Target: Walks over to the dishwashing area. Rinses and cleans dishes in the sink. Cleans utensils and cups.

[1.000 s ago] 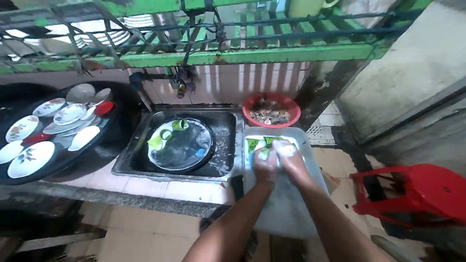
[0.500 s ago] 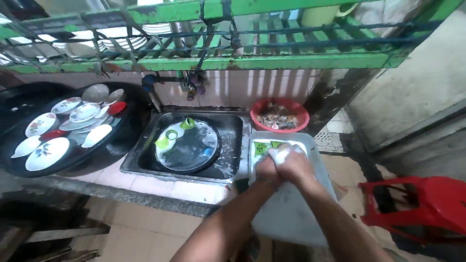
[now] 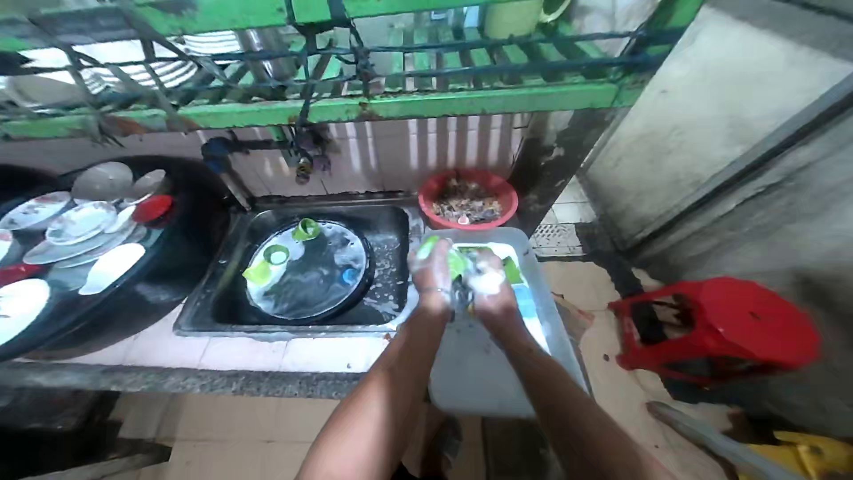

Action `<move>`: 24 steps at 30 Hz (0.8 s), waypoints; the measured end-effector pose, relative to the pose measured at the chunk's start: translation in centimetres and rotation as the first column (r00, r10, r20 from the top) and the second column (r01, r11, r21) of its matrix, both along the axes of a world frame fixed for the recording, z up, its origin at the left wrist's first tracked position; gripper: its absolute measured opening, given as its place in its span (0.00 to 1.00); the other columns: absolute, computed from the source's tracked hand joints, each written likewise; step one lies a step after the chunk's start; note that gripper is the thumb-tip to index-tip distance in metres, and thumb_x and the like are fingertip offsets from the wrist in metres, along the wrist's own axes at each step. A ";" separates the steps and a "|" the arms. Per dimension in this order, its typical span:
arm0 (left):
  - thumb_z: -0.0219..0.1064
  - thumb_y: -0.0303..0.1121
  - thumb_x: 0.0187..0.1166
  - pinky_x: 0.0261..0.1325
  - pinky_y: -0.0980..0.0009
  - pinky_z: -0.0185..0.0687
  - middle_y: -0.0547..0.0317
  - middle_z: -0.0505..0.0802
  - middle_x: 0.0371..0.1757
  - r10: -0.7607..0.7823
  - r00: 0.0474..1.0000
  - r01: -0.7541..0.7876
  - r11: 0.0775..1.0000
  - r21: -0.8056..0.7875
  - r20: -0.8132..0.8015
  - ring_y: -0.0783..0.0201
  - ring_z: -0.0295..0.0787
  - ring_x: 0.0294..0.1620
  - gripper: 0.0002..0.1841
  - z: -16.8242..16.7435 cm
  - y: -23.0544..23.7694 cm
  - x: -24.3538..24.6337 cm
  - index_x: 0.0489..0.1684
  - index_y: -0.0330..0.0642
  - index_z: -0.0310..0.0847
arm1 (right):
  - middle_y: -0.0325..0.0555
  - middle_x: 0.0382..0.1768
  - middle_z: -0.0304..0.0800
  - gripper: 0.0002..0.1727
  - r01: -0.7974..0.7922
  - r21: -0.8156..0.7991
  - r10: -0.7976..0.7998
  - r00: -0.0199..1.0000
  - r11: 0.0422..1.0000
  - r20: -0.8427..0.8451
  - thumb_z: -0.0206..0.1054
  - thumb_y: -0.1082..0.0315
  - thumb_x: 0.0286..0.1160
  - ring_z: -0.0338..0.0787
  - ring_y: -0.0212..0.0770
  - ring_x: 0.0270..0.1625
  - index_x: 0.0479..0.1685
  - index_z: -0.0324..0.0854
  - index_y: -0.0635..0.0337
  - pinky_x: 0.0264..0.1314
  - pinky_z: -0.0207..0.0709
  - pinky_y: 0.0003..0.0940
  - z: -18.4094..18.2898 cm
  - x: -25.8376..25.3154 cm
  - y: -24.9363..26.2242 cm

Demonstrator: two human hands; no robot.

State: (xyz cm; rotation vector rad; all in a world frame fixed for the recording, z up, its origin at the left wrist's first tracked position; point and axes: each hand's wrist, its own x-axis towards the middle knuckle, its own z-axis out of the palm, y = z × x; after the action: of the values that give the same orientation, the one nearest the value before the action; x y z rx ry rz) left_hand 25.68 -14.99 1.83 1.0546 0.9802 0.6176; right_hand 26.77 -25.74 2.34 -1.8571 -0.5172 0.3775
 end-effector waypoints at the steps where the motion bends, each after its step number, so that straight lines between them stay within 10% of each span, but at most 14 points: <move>1: 0.74 0.44 0.75 0.56 0.47 0.86 0.41 0.89 0.59 0.035 0.999 -0.034 0.995 -0.092 0.002 0.48 0.89 0.55 0.33 0.1 0.6 0.5 0.78 0.41 0.71 | 0.58 0.65 0.86 0.34 0.044 -0.019 -0.042 0.996 0.999 0.081 0.65 0.69 0.78 0.90 0.51 0.61 0.86 0.63 0.58 0.63 0.85 0.55 0.3 -1.2 0.3; 5: 0.65 0.49 0.84 0.56 0.50 0.84 0.43 0.89 0.58 -0.091 0.996 0.091 0.958 -0.274 0.014 0.51 0.87 0.55 0.27 0.6 0.5 0.0 0.73 0.40 0.74 | 0.69 0.63 0.86 0.29 0.069 -0.225 0.097 0.754 0.972 0.650 0.73 0.72 0.72 0.90 0.62 0.64 0.72 0.74 0.76 0.66 0.85 0.56 -1.5 -2.3 0.5; 8: 0.60 0.46 0.86 0.51 0.56 0.87 0.49 0.91 0.52 -0.229 0.965 0.255 0.933 -0.253 0.127 0.57 0.89 0.50 0.21 -0.6 0.3 -0.2 0.65 0.39 0.79 | 0.58 0.52 0.94 0.14 -0.052 -0.266 0.256 0.498 0.963 0.829 0.75 0.73 0.66 0.93 0.57 0.58 0.51 0.90 0.64 0.65 0.85 0.59 -3.8 0.9 -0.3; 11: 0.66 0.41 0.82 0.58 0.54 0.86 0.46 0.89 0.59 -0.194 0.967 0.231 0.941 -0.247 0.164 0.55 0.88 0.56 0.26 -1.0 -0.5 -0.4 0.77 0.41 0.70 | 0.61 0.45 0.94 0.10 -0.112 -0.278 0.263 0.757 0.954 0.598 0.76 0.73 0.66 0.93 0.58 0.55 0.44 0.90 0.69 0.67 0.81 0.61 -3.8 1.1 0.3; 13: 0.69 0.39 0.80 0.58 0.54 0.87 0.46 0.89 0.61 -0.172 0.958 0.224 0.948 -0.226 0.229 0.55 0.88 0.57 0.29 -1.3 -0.4 0.0 0.81 0.43 0.67 | 0.59 0.46 0.91 0.15 -0.026 -0.019 0.027 0.997 0.999 0.077 0.71 0.77 0.65 0.91 0.48 0.52 0.51 0.84 0.73 0.59 0.85 0.47 -2.5 0.3 1.4; 15: 0.68 0.40 0.81 0.53 0.55 0.88 0.47 0.91 0.55 -0.189 0.956 0.234 0.952 -0.197 0.224 0.55 0.89 0.52 0.25 -1.2 0.5 0.0 0.75 0.42 0.72 | 0.49 0.49 0.88 0.15 0.108 0.207 -0.057 0.970 0.972 -0.237 0.61 0.74 0.78 0.88 0.36 0.50 0.61 0.79 0.65 0.54 0.86 0.39 -2.1 -1.1 2.4; 18: 0.60 0.46 0.88 0.59 0.54 0.85 0.47 0.91 0.57 -0.368 0.929 0.368 0.930 -0.006 -0.031 0.56 0.88 0.56 0.21 -1.0 2.9 -0.9 0.67 0.38 0.79 | 0.65 0.58 0.88 0.20 -0.086 -0.074 0.093 0.992 0.994 0.086 0.65 0.76 0.77 0.88 0.52 0.64 0.66 0.78 0.77 0.73 0.79 0.48 -1.8 -2.0 2.3; 21: 0.61 0.46 0.87 0.67 0.49 0.82 0.46 0.92 0.59 -0.410 0.867 0.462 0.875 0.148 -0.283 0.52 0.88 0.61 0.21 -0.9 4.0 -1.8 0.64 0.39 0.84 | 0.58 0.48 0.95 0.13 -0.216 -0.480 0.500 0.616 0.850 0.609 0.74 0.66 0.71 0.91 0.60 0.59 0.48 0.91 0.65 0.83 0.65 0.67 -4.0 0.5 1.7; 24: 0.66 0.42 0.84 0.65 0.52 0.83 0.45 0.91 0.59 -0.285 0.953 0.294 0.952 0.089 -0.108 0.53 0.88 0.60 0.20 -1.3 3.3 -1.9 0.66 0.37 0.82 | 0.68 0.59 0.89 0.20 -0.291 -0.475 0.422 0.886 0.830 0.194 0.69 0.66 0.80 0.87 0.62 0.66 0.62 0.83 0.74 0.76 0.75 0.57 -1.6 -0.3 2.9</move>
State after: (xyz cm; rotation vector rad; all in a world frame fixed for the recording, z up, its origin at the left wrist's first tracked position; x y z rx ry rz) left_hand 23.81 -11.64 0.53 1.3018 0.8586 0.3820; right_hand 26.43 -22.83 0.72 -2.2665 -1.0720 0.5047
